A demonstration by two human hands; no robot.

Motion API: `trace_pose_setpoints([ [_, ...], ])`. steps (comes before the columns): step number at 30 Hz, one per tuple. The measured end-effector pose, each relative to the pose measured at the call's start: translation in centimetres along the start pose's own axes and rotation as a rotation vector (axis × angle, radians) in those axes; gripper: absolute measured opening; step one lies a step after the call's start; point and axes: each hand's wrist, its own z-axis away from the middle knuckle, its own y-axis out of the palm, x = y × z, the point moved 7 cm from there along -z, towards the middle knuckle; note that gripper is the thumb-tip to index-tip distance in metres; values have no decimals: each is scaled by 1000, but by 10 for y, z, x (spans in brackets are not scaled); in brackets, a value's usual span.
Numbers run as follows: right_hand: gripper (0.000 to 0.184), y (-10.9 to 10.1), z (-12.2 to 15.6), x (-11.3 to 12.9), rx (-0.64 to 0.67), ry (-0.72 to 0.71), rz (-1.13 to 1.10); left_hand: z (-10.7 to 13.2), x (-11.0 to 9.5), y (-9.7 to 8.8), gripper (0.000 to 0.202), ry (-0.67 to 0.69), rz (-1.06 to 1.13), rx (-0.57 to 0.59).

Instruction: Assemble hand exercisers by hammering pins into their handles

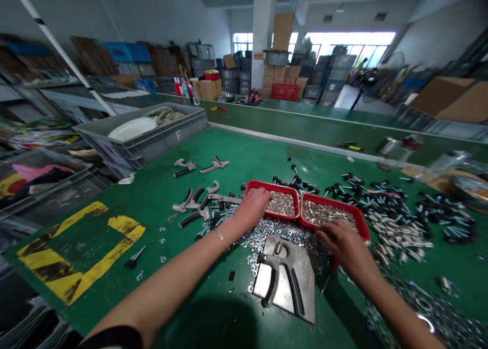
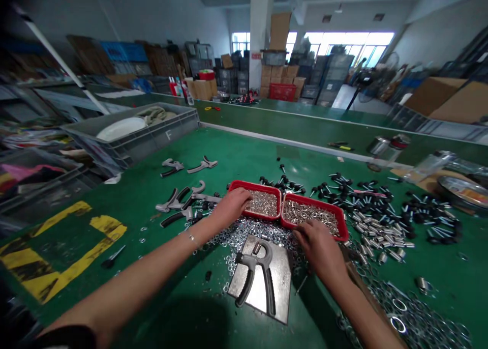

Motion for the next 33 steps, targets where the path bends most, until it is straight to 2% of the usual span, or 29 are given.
trace_pose_setpoints([
  [2, 26, 10, -43, 28, 30, -101, 140, -31, 13, 0, 19, -11, -90, 67],
  [4, 22, 25, -82, 47, 67, -167, 244, -49, 22, 4, 15, -18, -127, 98],
  [6, 17, 38, -109, 53, 93, -198, 279, -52, 27, 12, 14, -13, -155, 114],
  [9, 12, 52, -125, 47, 118, -211, 285, -44, 31, 23, 19, 0, -179, 112],
  [13, 13, 58, -121, 37, 118, -176, 283, -37, 34, 27, 23, 3, -174, 94],
  [18, 21, 57, -117, 36, 78, -82, 270, -39, 36, 30, 19, -16, -148, 99],
  [21, 18, 58, -118, 36, 70, -41, 233, -39, 36, 30, 19, -43, -123, 74],
  [24, 12, 58, -121, 36, 57, -5, 159, -37, 33, 22, 18, -60, -83, 28],
  [26, 9, 54, -123, 34, 31, 25, 88, -32, 29, 11, 17, -61, -51, -21],
  [30, 11, 31, -109, 26, -47, 93, -114, -2, 18, -16, 15, -70, 31, -122],
  [33, 18, 12, -66, 20, -82, 118, -283, 44, 10, -20, 13, -99, 324, -144],
])
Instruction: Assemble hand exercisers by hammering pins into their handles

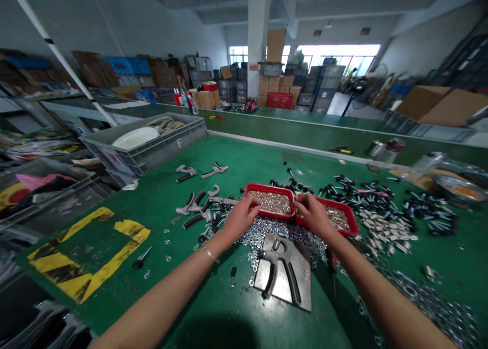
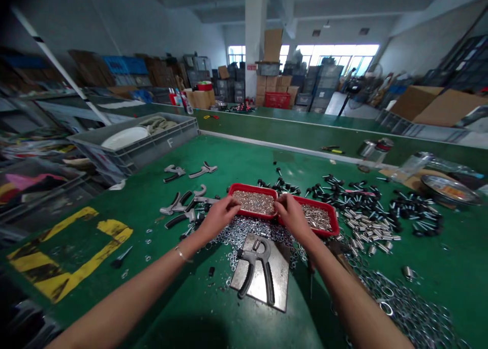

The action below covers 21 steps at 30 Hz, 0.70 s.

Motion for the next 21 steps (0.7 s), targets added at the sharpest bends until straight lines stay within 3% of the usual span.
trace_pose_setpoints([
  [2, 24, -4, 41, -5, 29, 50, -181, 35, -4, 9, 11, -40, 252, 61],
  [3, 26, 0, 63, -10, 64, 123, -382, 50, -8, 17, 11, -51, 324, 104],
  [6, 29, 24, 124, -23, 110, 374, -786, 79, -25, 43, 14, -23, 245, 175],
  [8, 30, 37, 150, -28, 74, 468, -868, 83, -34, 55, 15, 13, 94, 150],
  [12, 30, 46, 168, -27, 84, 503, -938, 78, -46, 70, 16, 105, -152, 115],
  [15, 29, 43, 172, -24, 128, 499, -988, 79, -52, 75, 17, 264, -284, 110],
  [18, 29, 40, 176, -24, 146, 516, -969, 84, -54, 77, 16, 390, -332, 100],
  [21, 30, 40, 177, -23, 124, 514, -928, 86, -53, 74, 15, 417, -341, 105],
])
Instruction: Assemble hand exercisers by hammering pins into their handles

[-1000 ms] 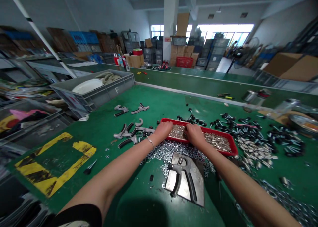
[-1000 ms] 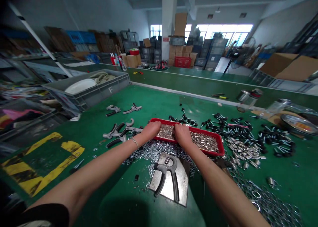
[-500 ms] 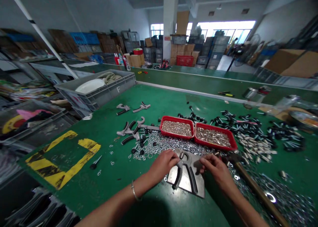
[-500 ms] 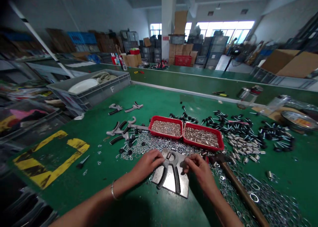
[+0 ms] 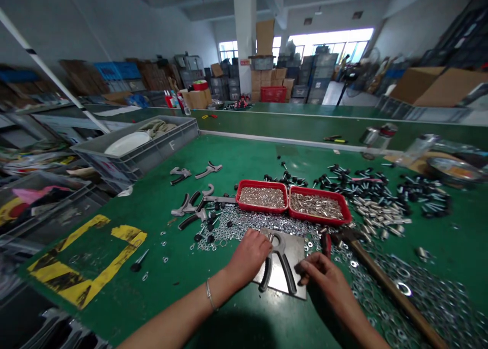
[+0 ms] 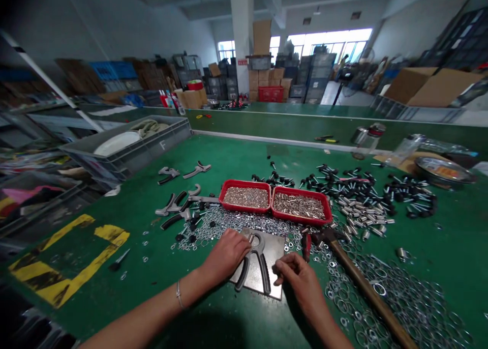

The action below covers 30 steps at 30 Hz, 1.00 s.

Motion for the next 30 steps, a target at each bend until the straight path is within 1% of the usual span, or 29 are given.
trace_pose_setpoints([
  [2, 30, 2, -1, 1, -2, -16, 3, -2, -1, -3, 15, 5, -34, 23],
  [4, 30, 5, -1, 3, 13, -31, 12, -7, -5, -6, 16, 38, -97, 62],
  [6, 27, 8, -3, 8, 33, -47, 46, -14, -13, -9, 17, 130, -169, 101],
  [9, 21, 14, -10, 18, 62, -77, 118, -22, -27, -9, 17, 315, -230, 150],
  [11, 18, 17, -17, 24, 68, -116, 207, -23, -31, -9, 18, 399, -214, 177],
  [12, 18, 20, -22, 28, 62, -161, 281, -23, -29, -9, 19, 406, -191, 189],
  [13, 17, 23, -25, 33, 52, -231, 372, -22, -26, -10, 19, 385, -154, 201],
  [14, 17, 27, -28, 37, 43, -324, 473, -20, -20, -12, 19, 341, -99, 216],
  [16, 15, 39, -31, 44, 49, -530, 655, -16, -5, -17, 18, 200, 45, 224],
  [17, 14, 46, -31, 45, 65, -616, 721, -14, 5, -21, 17, 121, 118, 205],
  [19, 14, 57, -31, 43, 91, -727, 815, -14, 26, -33, 18, -21, 225, 115],
  [21, 15, 64, -32, 40, 92, -782, 879, -20, 49, -44, 18, -123, 254, 20],
  [23, 16, 67, -34, 38, 74, -814, 927, -33, 72, -49, 19, -168, 218, -4],
  [25, 16, 68, -34, 35, 66, -833, 972, -49, 95, -48, 20, -193, 121, 40],
  [27, 16, 68, -34, 33, 62, -849, 1014, -65, 118, -42, 22, -227, 22, 87],
  [30, 17, 67, -32, 32, 93, -849, 1067, -85, 143, -29, 22, -276, -35, 125],
])
